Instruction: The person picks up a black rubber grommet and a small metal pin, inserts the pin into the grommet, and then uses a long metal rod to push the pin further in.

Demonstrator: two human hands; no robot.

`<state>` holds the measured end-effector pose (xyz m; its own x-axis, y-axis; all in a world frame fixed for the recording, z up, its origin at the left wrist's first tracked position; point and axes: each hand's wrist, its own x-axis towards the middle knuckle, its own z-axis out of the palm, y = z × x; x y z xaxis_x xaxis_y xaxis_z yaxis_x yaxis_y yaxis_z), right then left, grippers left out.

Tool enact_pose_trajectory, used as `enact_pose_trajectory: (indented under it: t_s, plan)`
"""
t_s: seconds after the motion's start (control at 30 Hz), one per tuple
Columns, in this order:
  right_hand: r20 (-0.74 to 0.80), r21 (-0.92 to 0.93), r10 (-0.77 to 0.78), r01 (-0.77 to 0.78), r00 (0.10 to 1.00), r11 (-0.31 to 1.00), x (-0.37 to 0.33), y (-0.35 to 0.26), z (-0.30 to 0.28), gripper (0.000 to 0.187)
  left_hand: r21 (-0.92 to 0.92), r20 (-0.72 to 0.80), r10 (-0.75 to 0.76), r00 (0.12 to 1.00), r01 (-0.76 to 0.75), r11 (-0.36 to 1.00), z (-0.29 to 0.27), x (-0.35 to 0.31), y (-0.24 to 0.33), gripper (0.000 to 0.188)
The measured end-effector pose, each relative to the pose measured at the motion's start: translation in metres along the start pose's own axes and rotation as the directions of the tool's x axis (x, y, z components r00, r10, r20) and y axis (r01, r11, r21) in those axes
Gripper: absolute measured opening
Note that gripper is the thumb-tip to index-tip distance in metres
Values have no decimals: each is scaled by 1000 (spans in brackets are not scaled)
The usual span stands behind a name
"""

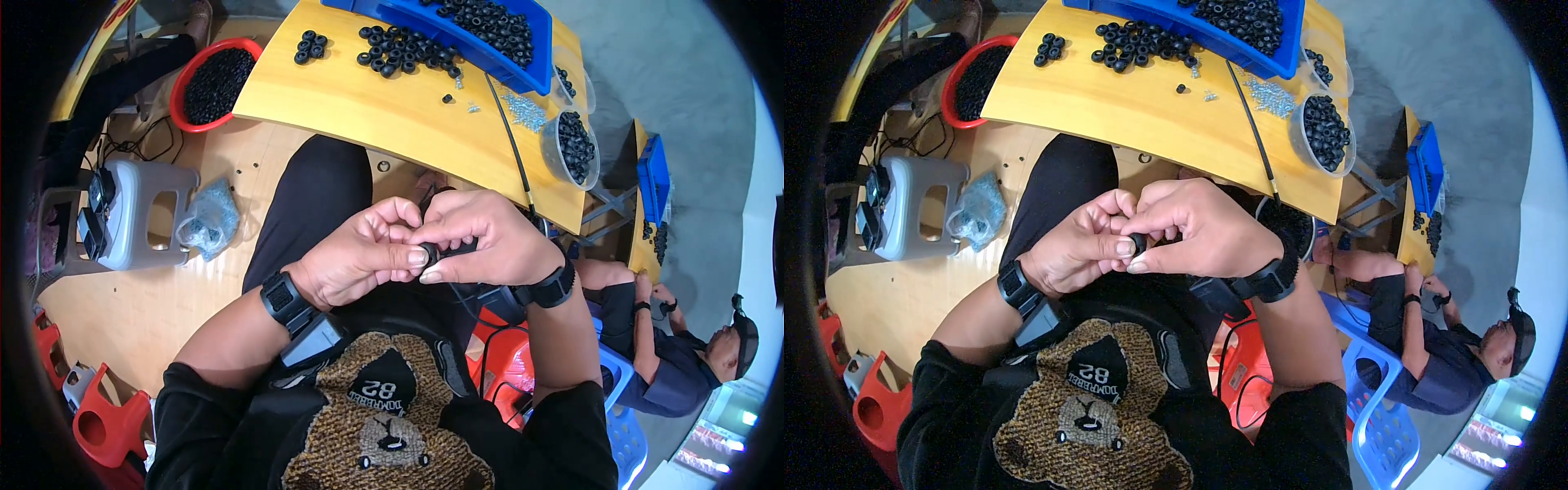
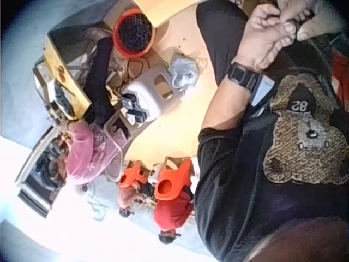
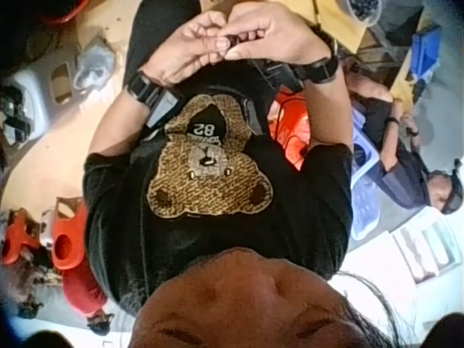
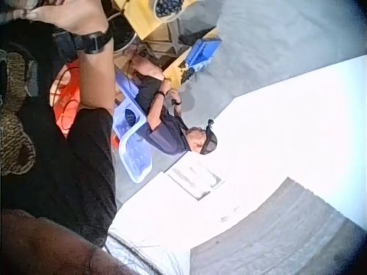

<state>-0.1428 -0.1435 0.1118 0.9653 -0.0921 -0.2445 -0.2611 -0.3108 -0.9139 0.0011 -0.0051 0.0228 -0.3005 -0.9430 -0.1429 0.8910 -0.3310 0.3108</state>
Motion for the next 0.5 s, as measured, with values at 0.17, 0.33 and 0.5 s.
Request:
enact_pose_trajectory:
  t_s: [0.17, 0.33, 0.5]
  plan:
    - [-26, 4, -118, 119, 993, 993, 4, -2, 8, 29, -42, 22, -17, 1000, 18, 999, 0, -1, -7, 31]
    - [8, -3, -188, 188, 982, 982, 7, -1, 16, 24, -53, 51, -90, 995, 92, 994, -2, -6, -8, 29]
    - [-66, 24, -36, 38, 997, 999, 3, 12, 23, 24, -94, 44, -40, 998, 44, 995, -7, -5, -10, 33]
